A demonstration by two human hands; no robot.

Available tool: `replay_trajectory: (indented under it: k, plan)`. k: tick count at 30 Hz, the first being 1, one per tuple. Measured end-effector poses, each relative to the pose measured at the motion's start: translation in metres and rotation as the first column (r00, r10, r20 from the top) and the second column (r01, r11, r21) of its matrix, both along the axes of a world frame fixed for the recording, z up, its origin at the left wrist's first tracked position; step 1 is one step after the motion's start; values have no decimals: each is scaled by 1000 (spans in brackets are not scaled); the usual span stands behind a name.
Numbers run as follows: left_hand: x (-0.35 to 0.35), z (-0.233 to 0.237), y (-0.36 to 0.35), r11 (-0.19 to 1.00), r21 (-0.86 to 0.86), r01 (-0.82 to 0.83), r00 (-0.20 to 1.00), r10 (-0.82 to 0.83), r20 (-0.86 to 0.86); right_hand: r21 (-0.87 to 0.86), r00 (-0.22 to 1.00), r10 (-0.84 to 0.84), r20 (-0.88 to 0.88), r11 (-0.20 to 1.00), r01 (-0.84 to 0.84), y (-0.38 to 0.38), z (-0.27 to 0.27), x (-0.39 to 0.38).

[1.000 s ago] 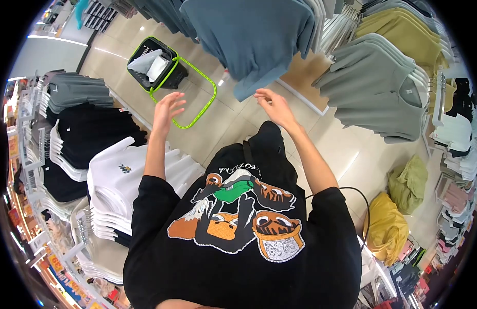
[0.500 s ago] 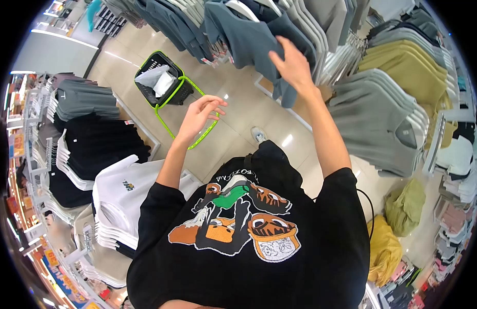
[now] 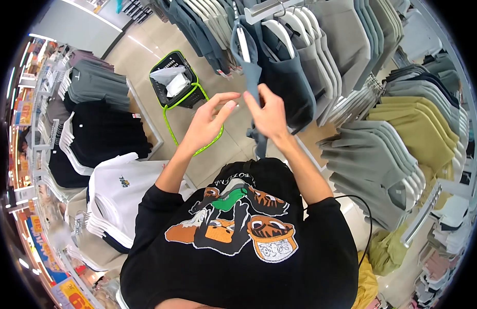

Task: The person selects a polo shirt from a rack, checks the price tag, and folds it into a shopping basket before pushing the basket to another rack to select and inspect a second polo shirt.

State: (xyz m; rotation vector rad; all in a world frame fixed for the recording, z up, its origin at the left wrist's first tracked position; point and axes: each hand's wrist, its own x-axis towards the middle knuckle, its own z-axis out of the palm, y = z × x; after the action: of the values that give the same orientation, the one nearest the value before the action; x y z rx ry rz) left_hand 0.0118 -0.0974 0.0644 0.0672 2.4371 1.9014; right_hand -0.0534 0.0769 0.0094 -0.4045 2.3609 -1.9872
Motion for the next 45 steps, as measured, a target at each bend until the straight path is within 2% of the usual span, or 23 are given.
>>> replay_trajectory:
  k: [2,4,5,6,8,9,10,12,15,16,18,20,22,24,25,27,32,34,35,39,40,43,45]
  plan:
    - [-5,5,6,999,-16,-34,999,33,-42,-25,993,53,-104,998,-56,-16,-1,11]
    - [-9,9,10,975,-198,-105,994,103,-24,71,975,162,-151,986,-152,-31,1,22]
    - [-14,9,6,947,-286,-146,982,173,71,111,928,220,-301,975,-194,-38,-3,23]
    - [-21,-23,-2,969,-56,-240,970,237,-59,134,920,288,-267,956,-260,-43,-8,25]
    - [-23,-22,-25,956,62,-286,958,285,32,123,857,431,-281,902,-413,-48,7,21]
    - [-20,-16,-37,944,92,-315,941,299,157,111,791,500,-352,862,-495,-48,9,16]
    - [-22,-14,-45,946,50,-320,944,323,-71,220,676,534,-508,839,-498,-45,17,7]
    - [-16,0,-66,947,187,-261,965,253,68,32,758,518,-396,833,-552,-38,15,-9]
    - [-3,25,-89,976,93,-195,974,182,134,-85,903,107,-416,984,-156,-25,20,-45]
    - [1,30,-97,985,99,-143,981,127,146,-36,869,29,-494,998,-53,-19,26,-58]
    - [5,43,-109,996,50,-68,975,56,214,6,779,-22,-627,999,33,-15,40,-78]
    - [5,53,-119,1000,21,-23,976,18,216,219,712,192,-675,974,-56,-6,42,-98]
    - [5,57,-126,1000,13,15,971,-18,240,377,775,438,-456,884,-278,1,45,-106]
    - [1,62,-130,999,-16,32,969,-28,246,423,817,499,-288,832,-359,4,48,-109]
    - [-3,66,-129,997,-76,25,971,-6,238,413,805,509,-305,832,-370,4,46,-111]
    - [-11,65,-132,969,-246,5,979,46,199,447,838,490,-241,822,-352,4,46,-109]
    - [-15,53,-132,893,-449,-1,994,51,98,465,936,327,-132,854,-233,8,50,-102]
    - [-19,54,-131,656,-749,-86,987,158,25,450,950,292,-109,867,-215,19,56,-93]
    - [-20,47,-133,655,-742,-144,989,131,-76,433,961,265,-85,878,-204,26,59,-87]
    - [-24,34,-121,652,-723,-227,973,131,-188,278,959,282,-19,923,-266,54,62,-53]
    - [-30,29,-117,658,-720,-219,975,117,-190,268,967,252,32,930,-251,60,69,-45]
    - [-51,11,-102,652,-679,-338,888,-17,-459,316,985,171,-6,935,-161,80,68,-38]
    - [-69,6,-91,664,-659,-353,847,-71,-526,324,995,94,29,941,-99,92,66,-35]
